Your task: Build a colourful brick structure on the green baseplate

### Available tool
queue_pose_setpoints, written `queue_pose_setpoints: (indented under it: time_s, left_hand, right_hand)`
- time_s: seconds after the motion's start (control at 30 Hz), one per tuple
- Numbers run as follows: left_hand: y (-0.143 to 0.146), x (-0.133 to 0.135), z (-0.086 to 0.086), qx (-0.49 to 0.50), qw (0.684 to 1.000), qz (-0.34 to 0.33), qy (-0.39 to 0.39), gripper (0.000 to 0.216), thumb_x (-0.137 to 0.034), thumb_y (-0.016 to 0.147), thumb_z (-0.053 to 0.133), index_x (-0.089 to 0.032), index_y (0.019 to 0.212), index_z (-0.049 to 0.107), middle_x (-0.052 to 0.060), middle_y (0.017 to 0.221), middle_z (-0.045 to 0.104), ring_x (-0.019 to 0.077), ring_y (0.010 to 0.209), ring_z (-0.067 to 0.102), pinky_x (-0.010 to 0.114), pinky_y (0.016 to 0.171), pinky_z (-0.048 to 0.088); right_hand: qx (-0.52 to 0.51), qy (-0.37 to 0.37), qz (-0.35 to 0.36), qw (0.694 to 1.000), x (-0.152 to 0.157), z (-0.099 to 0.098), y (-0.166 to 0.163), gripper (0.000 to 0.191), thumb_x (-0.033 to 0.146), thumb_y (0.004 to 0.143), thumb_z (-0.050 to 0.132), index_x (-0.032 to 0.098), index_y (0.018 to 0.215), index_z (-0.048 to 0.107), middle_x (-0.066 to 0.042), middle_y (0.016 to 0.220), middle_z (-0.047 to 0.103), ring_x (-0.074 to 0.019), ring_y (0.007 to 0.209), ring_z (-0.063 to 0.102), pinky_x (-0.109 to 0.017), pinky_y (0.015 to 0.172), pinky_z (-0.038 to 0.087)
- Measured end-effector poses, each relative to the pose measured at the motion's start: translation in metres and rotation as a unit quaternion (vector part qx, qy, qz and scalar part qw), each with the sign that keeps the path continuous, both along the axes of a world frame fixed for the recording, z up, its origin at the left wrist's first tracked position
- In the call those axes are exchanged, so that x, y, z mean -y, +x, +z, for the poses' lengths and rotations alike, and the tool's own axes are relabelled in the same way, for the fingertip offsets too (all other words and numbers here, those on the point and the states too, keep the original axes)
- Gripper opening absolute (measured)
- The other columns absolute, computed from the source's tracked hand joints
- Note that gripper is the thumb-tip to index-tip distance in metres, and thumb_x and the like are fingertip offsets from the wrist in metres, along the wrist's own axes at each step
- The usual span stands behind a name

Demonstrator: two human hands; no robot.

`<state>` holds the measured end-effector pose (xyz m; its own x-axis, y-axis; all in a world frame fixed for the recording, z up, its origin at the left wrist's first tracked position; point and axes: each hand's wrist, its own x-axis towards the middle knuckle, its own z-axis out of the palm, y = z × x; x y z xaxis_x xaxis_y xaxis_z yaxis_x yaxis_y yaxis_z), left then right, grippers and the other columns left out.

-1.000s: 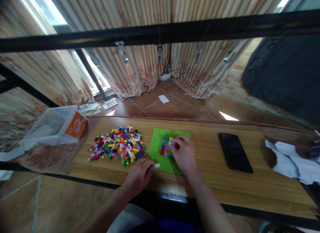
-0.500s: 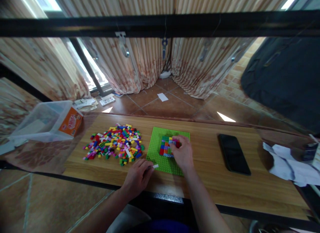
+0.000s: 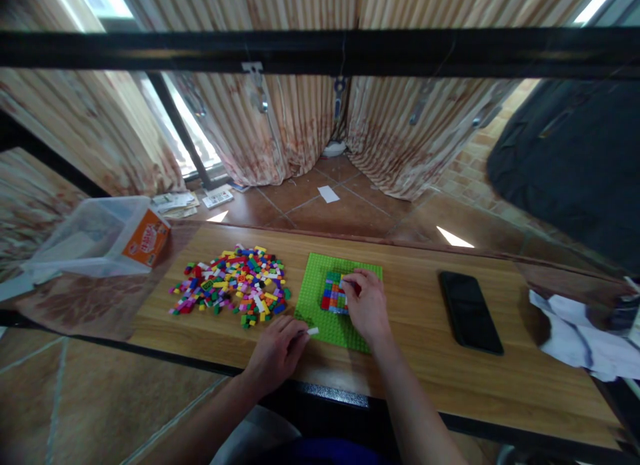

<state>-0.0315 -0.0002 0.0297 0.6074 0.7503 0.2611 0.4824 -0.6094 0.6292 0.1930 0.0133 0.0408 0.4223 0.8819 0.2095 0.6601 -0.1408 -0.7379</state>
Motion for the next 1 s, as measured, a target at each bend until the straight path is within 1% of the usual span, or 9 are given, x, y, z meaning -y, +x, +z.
queue_pose_setpoints:
  time_s: [0.2, 0.3, 0.43, 0.5, 0.63, 0.7, 0.83, 1.0]
  left_hand:
    - [0.000, 0.000, 0.000, 0.001, 1.000, -0.003, 0.001, 0.018, -0.026, 0.097, 0.044, -0.019, 0.090, 0.058, 0.006, 0.086, 0.064, 0.0196, 0.082, 0.058, 0.032, 0.072, 0.045]
    - [-0.001, 0.000, 0.001, -0.001, 1.000, -0.004, -0.001, 0.017, -0.026, 0.097, 0.044, -0.019, 0.091, 0.059, 0.006, 0.087, 0.064, 0.0196, 0.083, 0.058, 0.032, 0.073, 0.046]
    - [0.000, 0.000, 0.001, 0.000, 1.000, -0.002, -0.001, 0.016, -0.026, 0.097, 0.045, -0.019, 0.092, 0.059, 0.006, 0.087, 0.064, 0.0199, 0.083, 0.058, 0.032, 0.072, 0.046]
    - [0.000, 0.000, 0.002, 0.001, 1.000, -0.004, -0.001, 0.016, -0.026, 0.097, 0.045, -0.019, 0.092, 0.058, 0.006, 0.087, 0.064, 0.0198, 0.083, 0.058, 0.032, 0.072, 0.046]
    - [0.000, 0.000, 0.001, 0.002, 1.000, -0.003, -0.005, 0.017, -0.025, 0.097, 0.044, -0.019, 0.091, 0.059, 0.006, 0.086, 0.064, 0.0195, 0.083, 0.058, 0.032, 0.072, 0.046]
    - [0.000, 0.000, 0.001, 0.004, 1.000, -0.002, -0.007, 0.016, -0.025, 0.097, 0.044, -0.019, 0.092, 0.059, 0.006, 0.087, 0.063, 0.0193, 0.083, 0.058, 0.031, 0.071, 0.046]
    - [0.000, 0.000, 0.000, 0.003, 1.000, -0.003, -0.004, 0.017, -0.025, 0.097, 0.044, -0.019, 0.092, 0.059, 0.006, 0.086, 0.064, 0.0190, 0.083, 0.058, 0.031, 0.072, 0.046]
    - [0.000, -0.001, -0.001, 0.000, 1.000, 0.000, 0.010, 0.018, -0.025, 0.097, 0.045, -0.019, 0.089, 0.060, 0.006, 0.085, 0.064, 0.0187, 0.082, 0.058, 0.031, 0.072, 0.046]
  right_hand:
    - [0.002, -0.019, 0.030, 0.999, -0.001, 0.001, 0.005, 0.026, 0.040, 0.080, 0.055, 0.022, 0.084, 0.074, -0.010, 0.108, 0.063, -0.0236, 0.103, 0.058, -0.044, 0.097, 0.043]
    - [0.004, -0.009, 0.011, 1.000, -0.001, 0.001, 0.005, 0.025, 0.040, 0.079, 0.056, 0.023, 0.080, 0.073, -0.009, 0.105, 0.065, -0.0232, 0.100, 0.059, -0.043, 0.094, 0.045]
    - [-0.033, 0.003, -0.015, 0.999, -0.003, 0.002, 0.003, 0.023, 0.041, 0.077, 0.058, 0.022, 0.077, 0.071, -0.007, 0.097, 0.068, -0.0216, 0.092, 0.061, -0.039, 0.087, 0.048]
    - [-0.063, -0.011, -0.035, 0.997, -0.005, 0.001, 0.003, 0.025, 0.042, 0.074, 0.061, 0.020, 0.081, 0.071, -0.007, 0.094, 0.069, -0.0216, 0.088, 0.063, -0.038, 0.085, 0.049]
    - [-0.120, -0.042, -0.067, 0.990, -0.008, -0.003, 0.006, 0.038, 0.043, 0.069, 0.065, 0.018, 0.098, 0.070, -0.008, 0.094, 0.071, -0.0212, 0.083, 0.065, -0.038, 0.081, 0.050]
    - [-0.130, -0.043, -0.061, 0.989, -0.008, -0.005, 0.006, 0.039, 0.044, 0.069, 0.066, 0.017, 0.097, 0.070, -0.008, 0.093, 0.071, -0.0209, 0.081, 0.065, -0.037, 0.080, 0.051]
    - [-0.120, -0.035, -0.051, 0.991, -0.010, -0.008, 0.007, 0.034, 0.043, 0.069, 0.065, 0.017, 0.091, 0.071, -0.007, 0.090, 0.072, -0.0198, 0.079, 0.064, -0.036, 0.078, 0.051]
    - [-0.137, -0.037, -0.028, 0.989, -0.015, -0.011, 0.011, 0.033, 0.041, 0.068, 0.066, 0.018, 0.091, 0.072, -0.006, 0.087, 0.072, -0.0190, 0.076, 0.064, -0.035, 0.075, 0.051]
